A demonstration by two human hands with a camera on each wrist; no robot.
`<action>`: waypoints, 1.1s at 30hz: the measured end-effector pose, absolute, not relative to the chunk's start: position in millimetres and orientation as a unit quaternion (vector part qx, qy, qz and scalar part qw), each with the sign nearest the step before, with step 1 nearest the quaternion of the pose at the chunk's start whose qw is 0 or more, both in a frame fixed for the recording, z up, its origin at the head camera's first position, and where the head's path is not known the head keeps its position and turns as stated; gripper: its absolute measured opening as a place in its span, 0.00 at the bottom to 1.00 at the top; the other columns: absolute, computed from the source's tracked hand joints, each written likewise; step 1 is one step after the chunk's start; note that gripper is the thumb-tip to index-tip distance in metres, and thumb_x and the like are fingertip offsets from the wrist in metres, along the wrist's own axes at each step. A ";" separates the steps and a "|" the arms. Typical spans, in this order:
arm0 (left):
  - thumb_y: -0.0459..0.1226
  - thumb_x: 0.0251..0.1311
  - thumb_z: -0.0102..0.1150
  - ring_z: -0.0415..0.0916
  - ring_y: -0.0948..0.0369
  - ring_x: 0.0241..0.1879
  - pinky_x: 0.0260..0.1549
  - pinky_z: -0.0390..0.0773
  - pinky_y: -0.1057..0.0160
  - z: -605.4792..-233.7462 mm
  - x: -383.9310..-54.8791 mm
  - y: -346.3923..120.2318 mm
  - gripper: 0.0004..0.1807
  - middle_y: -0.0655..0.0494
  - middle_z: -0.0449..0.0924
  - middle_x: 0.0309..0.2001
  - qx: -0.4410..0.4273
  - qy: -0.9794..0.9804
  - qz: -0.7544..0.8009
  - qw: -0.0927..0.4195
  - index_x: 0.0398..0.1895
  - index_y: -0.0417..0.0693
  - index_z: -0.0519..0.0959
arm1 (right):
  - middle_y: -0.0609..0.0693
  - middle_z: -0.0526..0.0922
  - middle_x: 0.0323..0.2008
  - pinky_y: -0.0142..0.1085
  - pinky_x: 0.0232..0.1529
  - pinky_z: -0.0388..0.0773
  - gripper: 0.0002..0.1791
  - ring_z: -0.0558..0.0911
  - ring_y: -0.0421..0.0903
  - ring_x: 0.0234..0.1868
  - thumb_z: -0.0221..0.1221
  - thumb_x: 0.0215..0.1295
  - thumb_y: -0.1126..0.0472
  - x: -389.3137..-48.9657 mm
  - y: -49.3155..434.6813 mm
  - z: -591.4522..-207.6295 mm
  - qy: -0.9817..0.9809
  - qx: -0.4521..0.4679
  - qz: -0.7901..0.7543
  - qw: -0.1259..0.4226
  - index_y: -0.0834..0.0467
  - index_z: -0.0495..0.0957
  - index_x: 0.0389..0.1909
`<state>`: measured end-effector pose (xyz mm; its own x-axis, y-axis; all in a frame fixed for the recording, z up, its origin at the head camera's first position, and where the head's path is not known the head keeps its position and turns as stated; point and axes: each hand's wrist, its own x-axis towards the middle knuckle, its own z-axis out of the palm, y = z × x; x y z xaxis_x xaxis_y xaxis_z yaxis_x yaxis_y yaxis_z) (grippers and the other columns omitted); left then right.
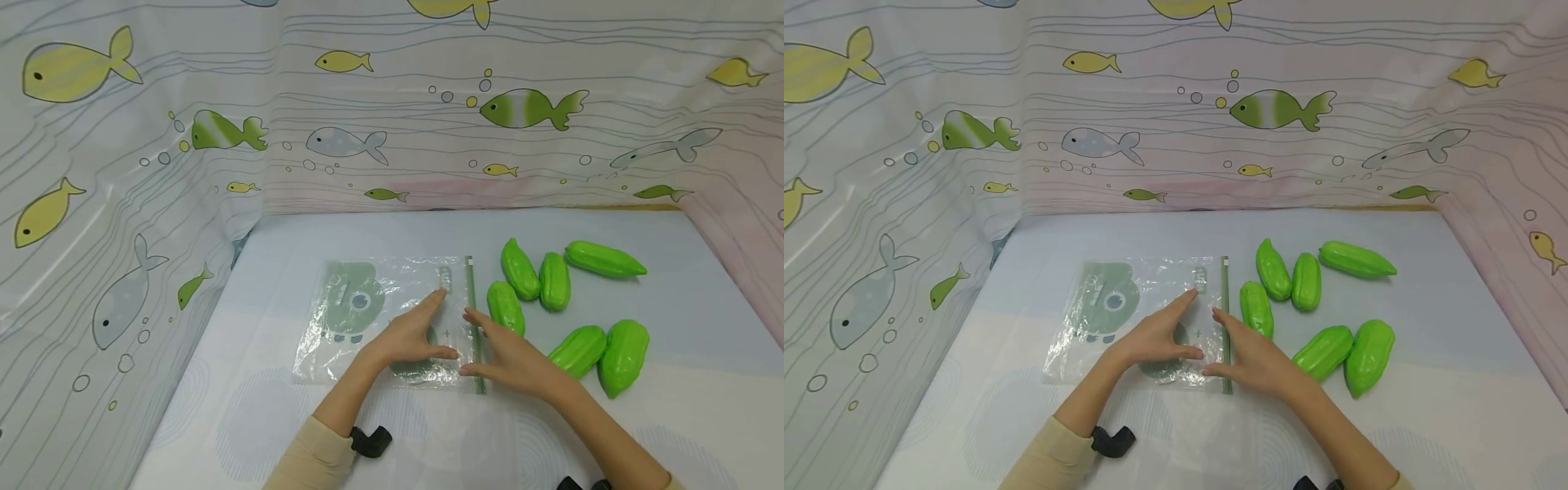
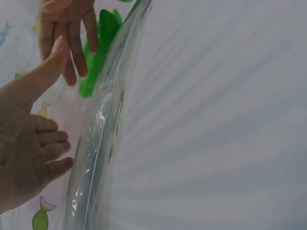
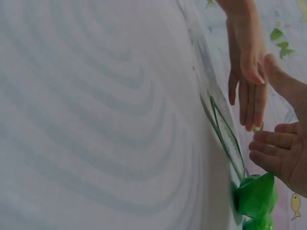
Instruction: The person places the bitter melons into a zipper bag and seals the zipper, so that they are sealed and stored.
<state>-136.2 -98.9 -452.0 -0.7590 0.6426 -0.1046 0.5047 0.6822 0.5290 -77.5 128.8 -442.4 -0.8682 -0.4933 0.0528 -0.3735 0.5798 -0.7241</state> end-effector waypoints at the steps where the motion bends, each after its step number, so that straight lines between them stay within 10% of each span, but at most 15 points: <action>1: 0.64 0.47 0.66 0.43 0.57 0.73 0.68 0.56 0.58 -452.3 -136.0 -98.9 0.65 0.48 0.42 0.76 0.317 0.906 0.242 0.142 0.77 0.42 0.41 | 0.56 0.65 0.69 0.53 0.59 0.71 0.55 0.68 0.58 0.64 0.69 0.52 0.43 -77.3 128.8 -443.6 0.889 -0.244 -0.381 0.075 0.62 0.51 0.74; 33: 0.56 0.53 0.67 0.49 0.55 0.72 0.69 0.53 0.60 -457.4 -136.7 -90.9 0.57 0.46 0.49 0.75 0.314 0.890 0.288 0.165 0.76 0.39 0.46 | 0.63 0.59 0.70 0.53 0.62 0.68 0.65 0.61 0.58 0.69 0.70 0.50 0.42 -78.1 125.8 -452.0 0.896 -0.239 -0.369 0.070 0.66 0.39 0.75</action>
<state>-136.7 -90.9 -457.4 -0.7487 0.6531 -0.1135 0.4624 0.6372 0.6165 -78.1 125.8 -452.0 -0.8762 -0.4794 0.0499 -0.3755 0.6140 -0.6943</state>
